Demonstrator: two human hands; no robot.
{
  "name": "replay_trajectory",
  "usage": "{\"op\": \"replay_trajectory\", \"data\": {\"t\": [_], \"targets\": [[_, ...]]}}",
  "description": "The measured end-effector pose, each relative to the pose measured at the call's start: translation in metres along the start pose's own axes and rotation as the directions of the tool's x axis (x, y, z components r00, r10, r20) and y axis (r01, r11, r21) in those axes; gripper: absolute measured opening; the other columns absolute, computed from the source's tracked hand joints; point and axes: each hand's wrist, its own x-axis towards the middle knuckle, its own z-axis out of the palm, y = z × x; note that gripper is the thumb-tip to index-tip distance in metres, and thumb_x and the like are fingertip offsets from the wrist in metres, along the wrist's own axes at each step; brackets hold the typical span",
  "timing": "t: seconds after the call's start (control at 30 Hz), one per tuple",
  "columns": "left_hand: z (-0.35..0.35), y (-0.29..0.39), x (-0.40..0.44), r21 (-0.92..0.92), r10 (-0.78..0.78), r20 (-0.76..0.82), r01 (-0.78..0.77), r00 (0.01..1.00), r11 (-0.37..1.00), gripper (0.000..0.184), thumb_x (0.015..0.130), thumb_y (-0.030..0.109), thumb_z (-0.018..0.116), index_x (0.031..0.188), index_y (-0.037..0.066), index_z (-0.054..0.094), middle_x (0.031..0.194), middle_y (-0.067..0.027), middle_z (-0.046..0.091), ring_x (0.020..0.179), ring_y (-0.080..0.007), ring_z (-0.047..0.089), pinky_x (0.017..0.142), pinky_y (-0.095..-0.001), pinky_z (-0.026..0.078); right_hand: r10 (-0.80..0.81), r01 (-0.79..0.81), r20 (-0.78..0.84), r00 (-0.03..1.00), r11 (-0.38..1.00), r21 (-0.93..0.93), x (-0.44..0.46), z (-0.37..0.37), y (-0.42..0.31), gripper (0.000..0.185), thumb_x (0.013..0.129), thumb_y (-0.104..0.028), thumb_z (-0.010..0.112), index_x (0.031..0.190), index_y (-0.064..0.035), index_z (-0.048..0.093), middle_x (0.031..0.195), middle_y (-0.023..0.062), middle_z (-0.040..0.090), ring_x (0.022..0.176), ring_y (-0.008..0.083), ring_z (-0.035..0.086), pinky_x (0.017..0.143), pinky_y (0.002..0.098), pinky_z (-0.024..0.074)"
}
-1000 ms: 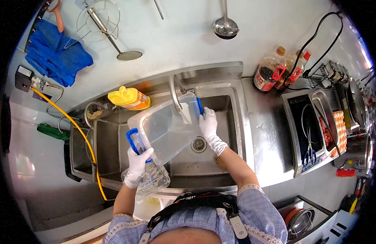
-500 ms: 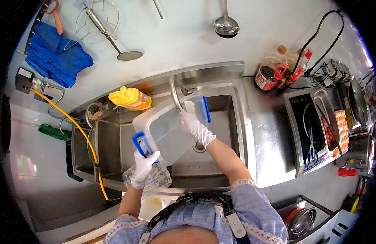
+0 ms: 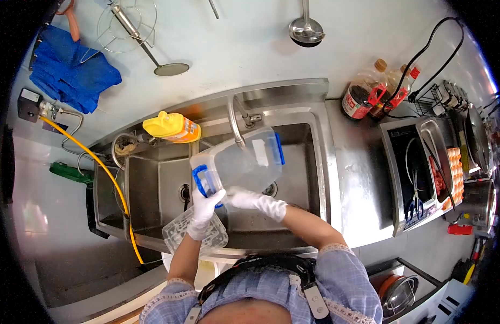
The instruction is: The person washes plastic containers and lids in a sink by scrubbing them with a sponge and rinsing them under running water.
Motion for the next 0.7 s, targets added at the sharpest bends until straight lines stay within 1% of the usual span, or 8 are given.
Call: {"op": "replay_trajectory", "data": {"t": [0.07,0.1,0.17,0.2,0.3,0.37,0.57,0.7], "targets": [[-0.006,-0.001,-0.004,-0.007,-0.018,-0.023,0.018,1.0,1.0,0.028,0.073,-0.004,0.067,0.099,0.002,0.057,0.085,0.0,0.059,0.073,-0.0092,0.057,0.065,-0.0238,0.048,-0.043,-0.048,-0.218,0.975,0.916,-0.399,-0.027,-0.01,0.024,0.047,0.091,-0.042,0.038,0.098,-0.0025,0.063,0.1,0.0197,0.064,0.097,0.031,0.059,0.088,0.0382,0.0433],[-0.01,-0.001,-0.005,-0.011,-0.031,-0.048,0.03,0.998,0.999,0.029,0.074,-0.003,0.068,0.101,0.001,0.057,0.088,-0.0007,0.06,0.074,-0.0095,0.057,0.064,-0.0233,0.048,0.237,-0.335,-0.244,0.941,0.765,-0.55,-0.037,-0.037,0.029,0.053,0.09,-0.047,0.033,0.097,-0.0063,0.065,0.098,0.0176,0.065,0.095,0.0294,0.061,0.087,0.0386,0.0442],[-0.02,0.006,-0.006,0.01,-0.092,-0.025,0.093,0.995,0.996,0.031,0.073,-0.004,0.068,0.101,0.002,0.057,0.088,-0.0007,0.06,0.075,-0.0102,0.058,0.064,-0.0238,0.048,0.08,-0.528,-0.601,0.795,0.58,-0.621,-0.041,-0.065,0.084,0.029,0.081,-0.029,0.057,0.088,-0.0017,0.061,0.073,0.0209,0.059,0.082,0.0412,0.058,0.079,0.0448,0.0451],[-0.02,0.011,-0.006,-0.023,-0.057,-0.051,0.056,0.997,0.998,0.028,0.072,-0.002,0.067,0.098,0.003,0.057,0.086,0.0005,0.059,0.073,-0.0096,0.057,0.065,-0.0243,0.048,-0.244,-0.392,-0.711,0.66,0.696,-0.602,-0.05,-0.071,0.079,0.024,0.075,-0.018,0.061,0.091,-0.0007,0.057,0.081,0.02,0.057,0.089,0.0397,0.055,0.081,0.0435,0.0447],[-0.042,0.0,0.0,-0.096,-0.078,-0.011,0.077,0.997,0.992,0.026,0.072,0.003,0.065,0.096,0.005,0.056,0.083,0.0003,0.058,0.072,-0.0103,0.056,0.065,-0.0257,0.046,-0.332,-0.35,-0.885,0.326,0.827,-0.439,-0.047,-0.092,0.07,0.042,0.076,-0.02,0.063,0.111,0.0001,0.051,0.091,0.0218,0.058,0.087,0.0399,0.056,0.08,0.0427,0.0465],[-0.055,-0.001,0.002,-0.137,-0.09,0.03,0.093,0.996,0.986,0.028,0.071,0.004,0.066,0.098,0.005,0.056,0.083,-0.0003,0.059,0.071,-0.0115,0.057,0.065,-0.0257,0.047,0.295,-0.054,-0.607,0.738,0.923,0.382,-0.056,-0.116,0.071,0.045,0.078,-0.019,0.064,0.116,0.0025,0.05,0.094,0.0131,0.062,0.076,0.0216,0.06,0.072,0.0326,0.0493],[-0.101,-0.01,0.026,0.075,-0.158,0.111,0.15,0.981,0.986,0.037,0.074,0.004,0.067,0.109,0.001,0.056,0.097,-0.0016,0.061,0.084,-0.0121,0.059,0.077,-0.0269,0.048,0.32,-0.009,-0.6,0.733,0.887,0.462,-0.096,-0.1,0.013,0.04,0.078,-0.016,0.068,0.111,0.002,0.054,0.083,0.0025,0.061,0.072,0.009,0.055,0.066,0.0235,0.0459],[-0.08,-0.043,0.056,-0.214,-0.188,0.08,0.201,0.979,0.956,0.029,0.082,0.008,0.062,0.11,0.001,0.057,0.098,-0.0035,0.062,0.085,-0.0125,0.059,0.078,-0.0269,0.048,0.255,0.066,-0.688,0.68,0.912,0.404,-0.112,-0.105,-0.007,0.037,0.079,-0.019,0.067,0.106,0.0031,0.056,0.086,0.0052,0.061,0.074,0.0127,0.057,0.07,0.0258,0.0467]]}}
